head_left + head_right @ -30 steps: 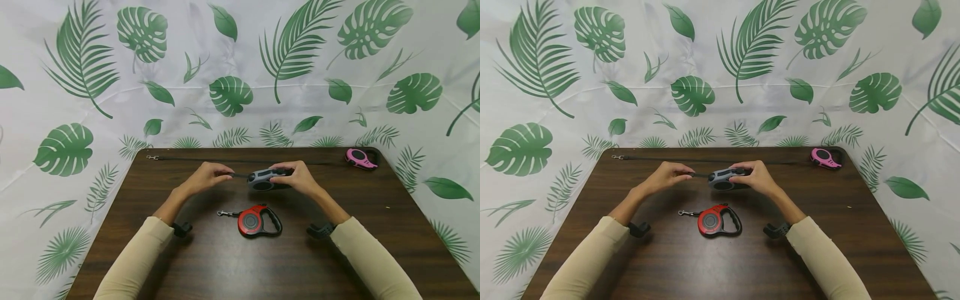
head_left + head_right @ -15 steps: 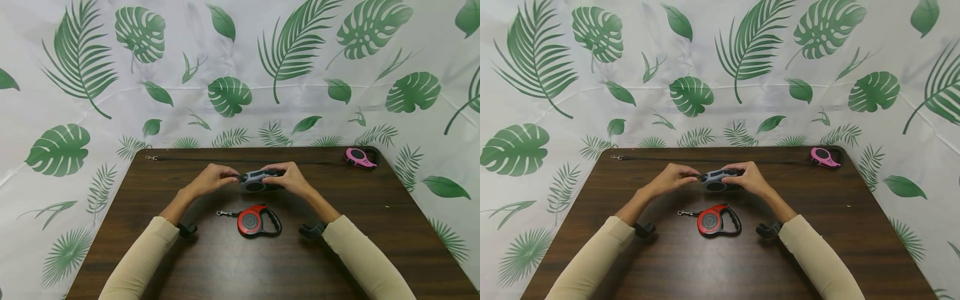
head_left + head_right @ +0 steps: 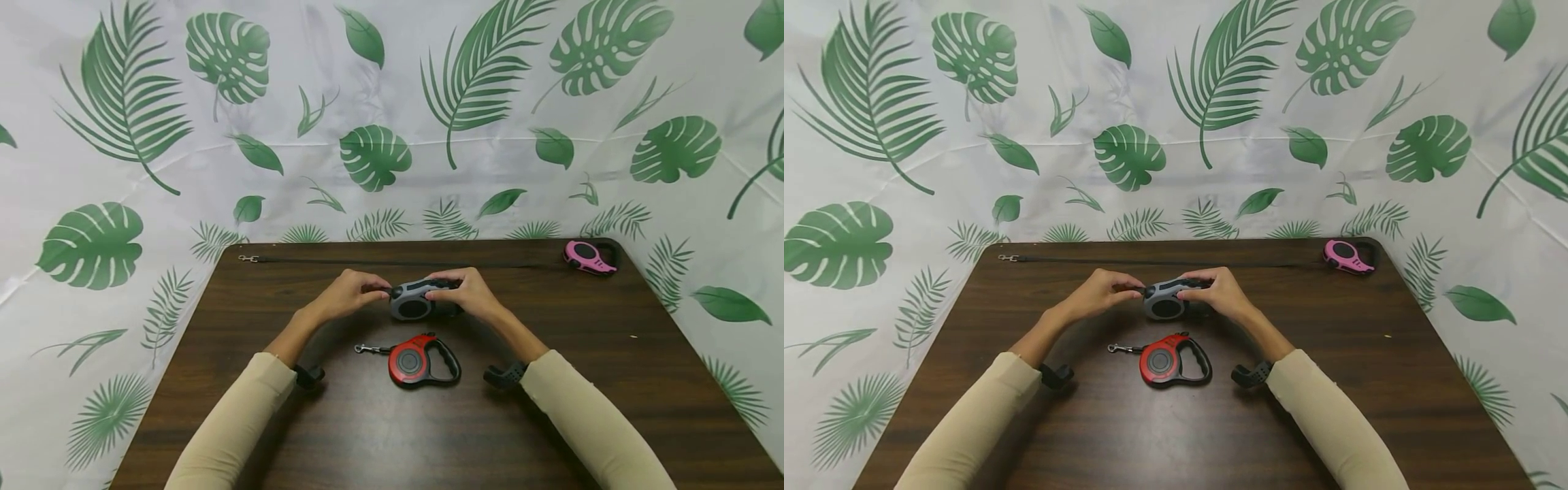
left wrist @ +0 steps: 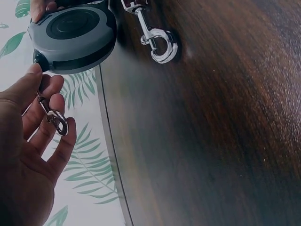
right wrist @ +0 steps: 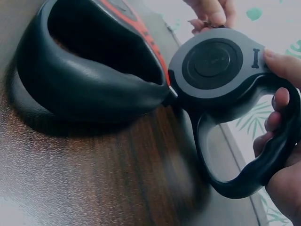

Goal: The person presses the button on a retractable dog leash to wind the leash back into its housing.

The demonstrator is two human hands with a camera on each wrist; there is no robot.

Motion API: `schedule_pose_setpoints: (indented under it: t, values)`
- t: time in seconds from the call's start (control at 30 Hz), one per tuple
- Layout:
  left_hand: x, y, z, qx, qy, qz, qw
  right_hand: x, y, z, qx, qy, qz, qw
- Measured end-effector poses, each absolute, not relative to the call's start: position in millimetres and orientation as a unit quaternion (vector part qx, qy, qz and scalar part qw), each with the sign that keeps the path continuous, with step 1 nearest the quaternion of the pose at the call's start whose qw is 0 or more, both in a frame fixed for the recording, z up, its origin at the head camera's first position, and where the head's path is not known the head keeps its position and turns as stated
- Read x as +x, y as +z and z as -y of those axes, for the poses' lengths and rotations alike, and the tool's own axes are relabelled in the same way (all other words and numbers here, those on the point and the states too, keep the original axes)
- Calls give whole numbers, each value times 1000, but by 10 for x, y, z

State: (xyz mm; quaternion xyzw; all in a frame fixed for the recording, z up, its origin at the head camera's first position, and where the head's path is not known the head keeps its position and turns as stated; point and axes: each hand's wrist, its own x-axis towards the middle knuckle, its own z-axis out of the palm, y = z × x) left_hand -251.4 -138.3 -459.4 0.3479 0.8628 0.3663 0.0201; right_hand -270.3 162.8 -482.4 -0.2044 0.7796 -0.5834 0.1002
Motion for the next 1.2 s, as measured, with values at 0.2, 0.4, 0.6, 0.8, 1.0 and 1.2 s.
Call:
schedule_pose_setpoints:
  t: [0.2,0.4,0.6,0.8,1.0,1.2]
  values:
    - [-2548,-4627,1373,337,374,-864,24,-2726,-4877,-1619,-215,-583,-778,92]
    - [-2587,-4657,1369,312,382,-869,37,-2782,-4912,-1608,-250,-549,-797,47]
    - [-2611,-4695,1370,304,377,-874,43,-2821,-4940,-1596,-258,-524,-812,7]
    - [-2613,-4724,1388,304,351,-884,48,-2851,-5030,-1600,-252,-483,-838,-11]
    - [-2644,-4760,1416,311,331,-888,76,-2870,-5127,-1599,-254,-470,-845,13]
    - [-2644,-4798,1455,325,293,-895,84,-2867,-5205,-1594,-259,-451,-854,23]
